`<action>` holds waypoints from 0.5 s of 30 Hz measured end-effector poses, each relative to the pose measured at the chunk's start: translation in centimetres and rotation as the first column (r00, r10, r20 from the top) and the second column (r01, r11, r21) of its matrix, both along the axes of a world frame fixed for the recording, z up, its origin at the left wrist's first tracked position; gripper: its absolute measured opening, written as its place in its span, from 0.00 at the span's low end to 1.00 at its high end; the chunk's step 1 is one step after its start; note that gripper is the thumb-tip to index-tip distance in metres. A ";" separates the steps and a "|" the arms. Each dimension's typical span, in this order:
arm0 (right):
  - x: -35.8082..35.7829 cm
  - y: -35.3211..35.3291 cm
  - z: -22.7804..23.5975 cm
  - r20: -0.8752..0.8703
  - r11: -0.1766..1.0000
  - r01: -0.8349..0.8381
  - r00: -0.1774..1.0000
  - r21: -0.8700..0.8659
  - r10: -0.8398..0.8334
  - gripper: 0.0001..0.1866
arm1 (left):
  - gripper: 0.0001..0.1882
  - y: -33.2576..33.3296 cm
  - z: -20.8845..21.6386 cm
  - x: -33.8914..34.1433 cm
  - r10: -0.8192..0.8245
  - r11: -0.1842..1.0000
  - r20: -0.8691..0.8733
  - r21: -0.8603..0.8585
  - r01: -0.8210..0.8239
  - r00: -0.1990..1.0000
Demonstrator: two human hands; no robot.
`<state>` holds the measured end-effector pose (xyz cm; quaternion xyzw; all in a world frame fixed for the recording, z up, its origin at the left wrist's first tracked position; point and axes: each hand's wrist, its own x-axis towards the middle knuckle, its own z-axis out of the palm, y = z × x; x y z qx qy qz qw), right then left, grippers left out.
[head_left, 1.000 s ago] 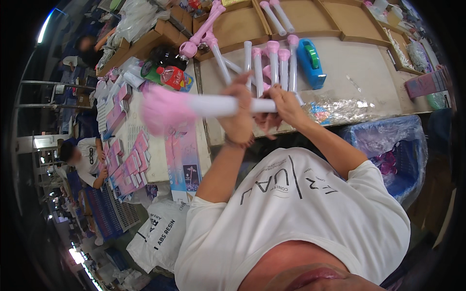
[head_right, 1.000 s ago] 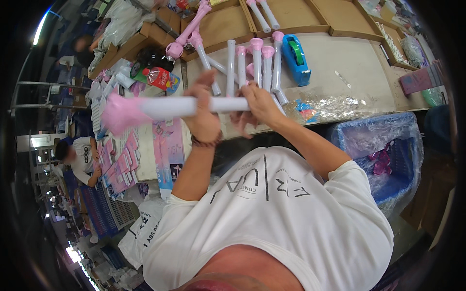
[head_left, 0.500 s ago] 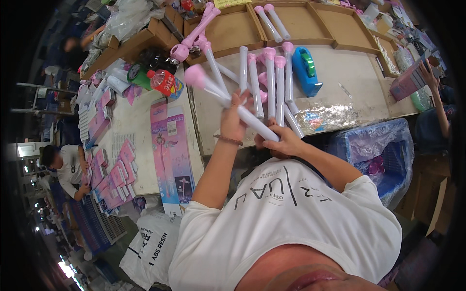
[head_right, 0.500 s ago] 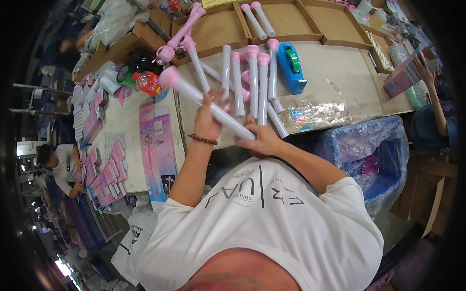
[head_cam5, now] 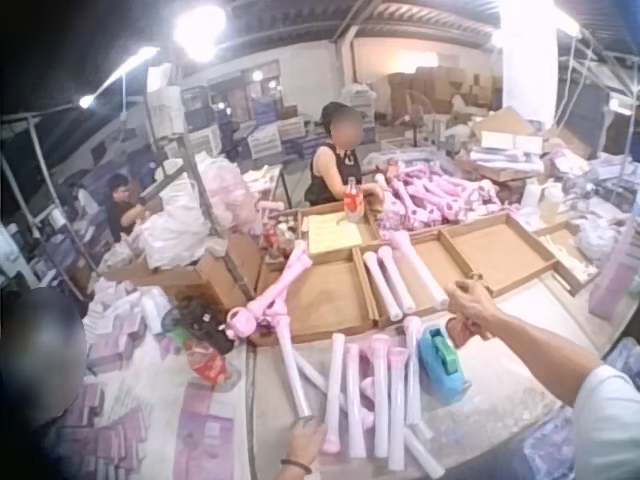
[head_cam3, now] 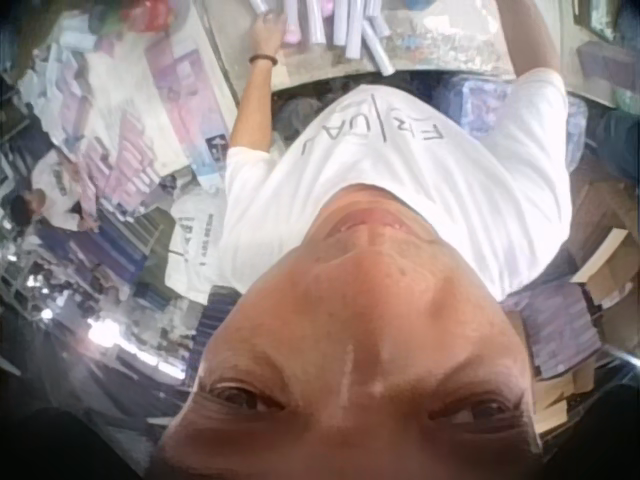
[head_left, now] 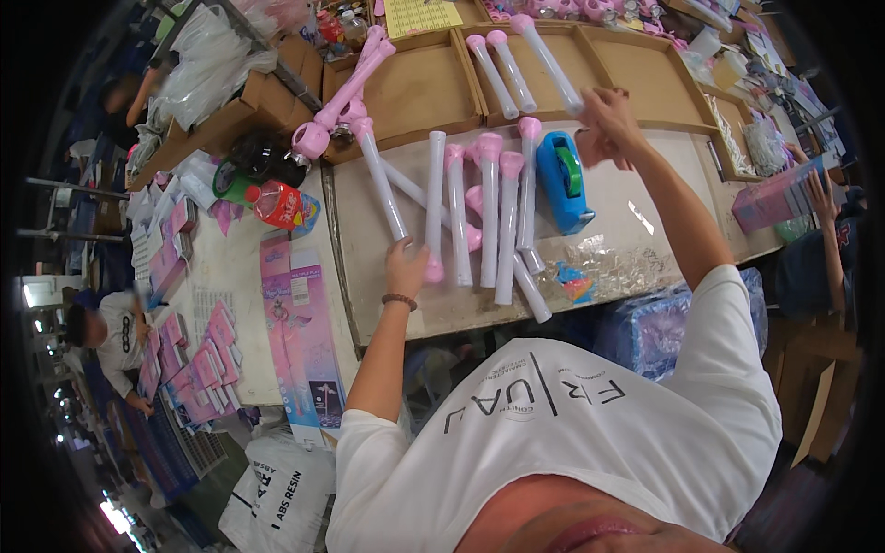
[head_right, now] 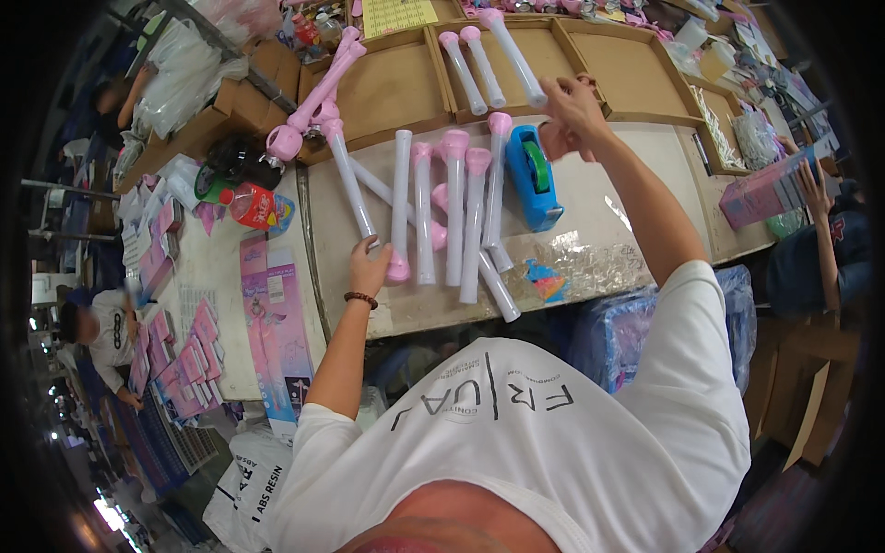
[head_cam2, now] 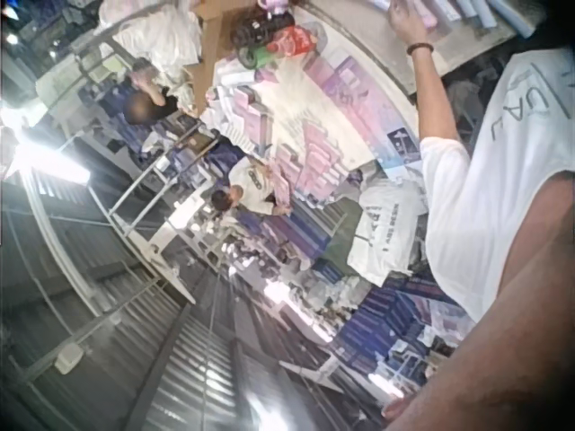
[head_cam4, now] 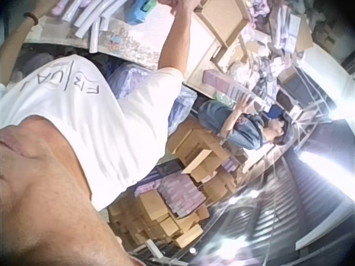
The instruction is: The person unpacks pink bubble-blower heads from a box and retrieves white plastic handles from a blue crate. They repeatedly attach the heads to the handles by hand, then place the assembled units on the table. The person also wipes the heads with a cloth during assembly.
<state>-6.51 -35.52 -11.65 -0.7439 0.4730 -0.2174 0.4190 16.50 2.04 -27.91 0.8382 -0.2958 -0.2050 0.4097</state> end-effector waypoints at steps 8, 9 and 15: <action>4.2 -5.5 -7.5 -0.052 0.865 -0.487 0.873 -0.123 0.485 0.14 | 0.30 -2.5 -2.0 0.4 0.007 0.979 -0.087 0.205 0.011 0.996; 5.6 -5.8 -8.3 -0.102 0.769 -0.606 0.794 -0.202 0.599 0.14 | 0.31 -2.7 -2.0 0.2 -0.003 0.979 -0.075 0.205 0.018 0.997; 11.6 -8.9 -13.0 -0.279 0.662 -0.749 0.642 -0.026 0.714 0.17 | 0.30 -1.0 0.0 -1.9 0.069 0.977 -0.039 0.205 -0.059 0.997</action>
